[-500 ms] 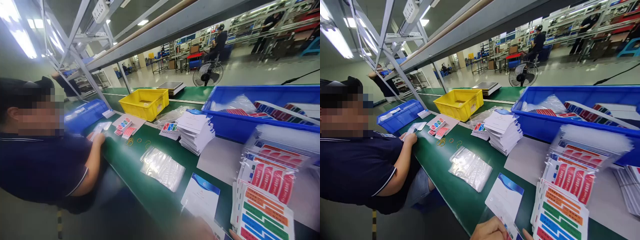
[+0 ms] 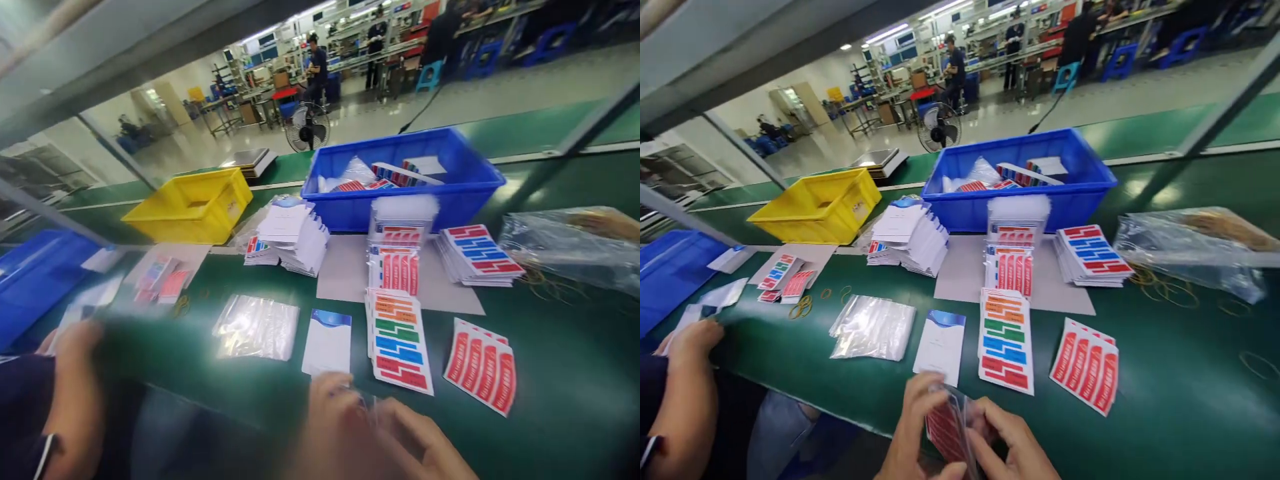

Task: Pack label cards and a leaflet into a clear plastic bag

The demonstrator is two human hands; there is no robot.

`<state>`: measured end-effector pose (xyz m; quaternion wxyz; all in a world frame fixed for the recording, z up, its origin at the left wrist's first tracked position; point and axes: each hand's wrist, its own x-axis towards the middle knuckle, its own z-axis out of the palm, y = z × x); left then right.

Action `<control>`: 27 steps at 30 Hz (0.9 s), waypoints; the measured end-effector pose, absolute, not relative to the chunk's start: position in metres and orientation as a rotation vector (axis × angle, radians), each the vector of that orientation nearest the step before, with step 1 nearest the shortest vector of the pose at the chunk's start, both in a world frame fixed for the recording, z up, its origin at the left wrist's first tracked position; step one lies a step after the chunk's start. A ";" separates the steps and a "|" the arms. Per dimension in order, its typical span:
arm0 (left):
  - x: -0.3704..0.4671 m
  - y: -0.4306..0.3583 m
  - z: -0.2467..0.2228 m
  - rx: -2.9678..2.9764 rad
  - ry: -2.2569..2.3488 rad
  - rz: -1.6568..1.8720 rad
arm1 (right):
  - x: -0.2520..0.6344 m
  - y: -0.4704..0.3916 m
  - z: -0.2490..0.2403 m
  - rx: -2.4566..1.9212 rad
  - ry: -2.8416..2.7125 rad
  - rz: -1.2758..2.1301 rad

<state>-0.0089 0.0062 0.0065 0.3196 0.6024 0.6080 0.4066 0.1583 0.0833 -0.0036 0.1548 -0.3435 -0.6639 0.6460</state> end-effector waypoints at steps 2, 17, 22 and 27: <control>-0.017 0.013 0.011 1.593 1.552 1.049 | 0.163 0.087 0.009 -0.919 -2.036 1.782; -0.023 0.026 -0.009 1.270 1.368 1.286 | 0.187 0.101 0.003 -0.837 -2.030 1.369; -0.025 0.028 -0.005 1.437 1.388 1.144 | 0.185 0.103 0.003 -0.788 -2.050 1.291; -0.025 0.027 0.002 1.517 1.407 1.058 | 0.184 0.105 0.001 -0.680 -2.147 1.166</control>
